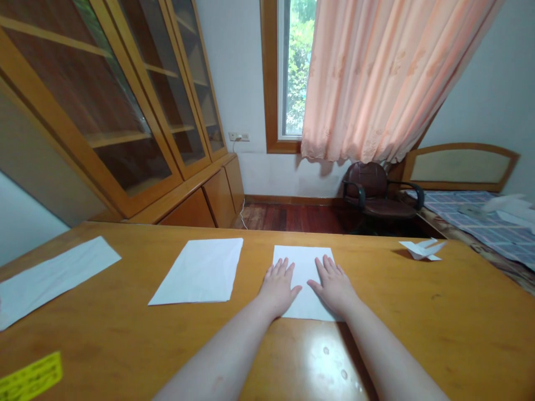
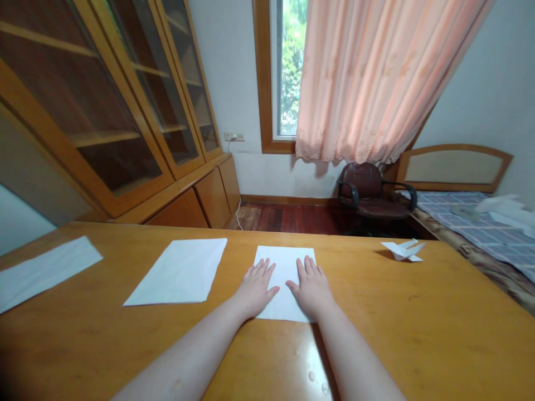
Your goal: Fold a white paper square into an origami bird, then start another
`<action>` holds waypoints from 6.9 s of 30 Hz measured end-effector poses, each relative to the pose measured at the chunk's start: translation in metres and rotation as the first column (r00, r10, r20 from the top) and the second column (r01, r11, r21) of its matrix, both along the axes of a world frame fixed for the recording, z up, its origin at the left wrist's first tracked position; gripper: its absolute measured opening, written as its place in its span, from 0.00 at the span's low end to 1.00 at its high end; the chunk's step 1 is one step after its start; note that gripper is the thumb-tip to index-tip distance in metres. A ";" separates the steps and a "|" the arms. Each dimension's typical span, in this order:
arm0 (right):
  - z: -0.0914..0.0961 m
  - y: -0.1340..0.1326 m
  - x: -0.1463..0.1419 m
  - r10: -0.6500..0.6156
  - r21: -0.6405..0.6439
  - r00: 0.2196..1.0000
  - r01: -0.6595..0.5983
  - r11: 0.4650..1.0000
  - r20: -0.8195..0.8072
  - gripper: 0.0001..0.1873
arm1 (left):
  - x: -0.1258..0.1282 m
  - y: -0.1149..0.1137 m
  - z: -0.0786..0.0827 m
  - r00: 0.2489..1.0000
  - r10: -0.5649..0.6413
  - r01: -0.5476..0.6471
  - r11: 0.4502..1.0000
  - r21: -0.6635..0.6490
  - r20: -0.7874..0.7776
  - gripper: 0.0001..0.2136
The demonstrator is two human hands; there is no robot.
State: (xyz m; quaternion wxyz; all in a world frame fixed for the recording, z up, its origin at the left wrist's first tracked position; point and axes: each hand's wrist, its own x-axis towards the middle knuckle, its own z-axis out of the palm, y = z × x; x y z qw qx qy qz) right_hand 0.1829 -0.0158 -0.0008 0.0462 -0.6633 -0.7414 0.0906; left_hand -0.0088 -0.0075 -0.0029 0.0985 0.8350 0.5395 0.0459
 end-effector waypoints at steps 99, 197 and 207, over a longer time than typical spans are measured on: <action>-0.004 0.009 0.013 -0.116 0.009 0.992 0.117 0.993 -0.057 0.33 | 0.002 0.028 0.006 0.927 0.324 -0.336 0.941 0.037 0.189 0.26; 0.001 0.016 0.028 -0.194 0.116 0.930 0.239 0.964 -0.312 0.23 | -0.017 0.042 0.013 0.502 0.322 -0.030 0.934 -0.356 0.803 0.15; -0.001 0.017 0.031 -0.127 0.096 0.907 0.180 0.979 -0.401 0.21 | -0.021 0.035 0.016 0.889 0.108 -0.072 0.993 -0.096 0.446 0.19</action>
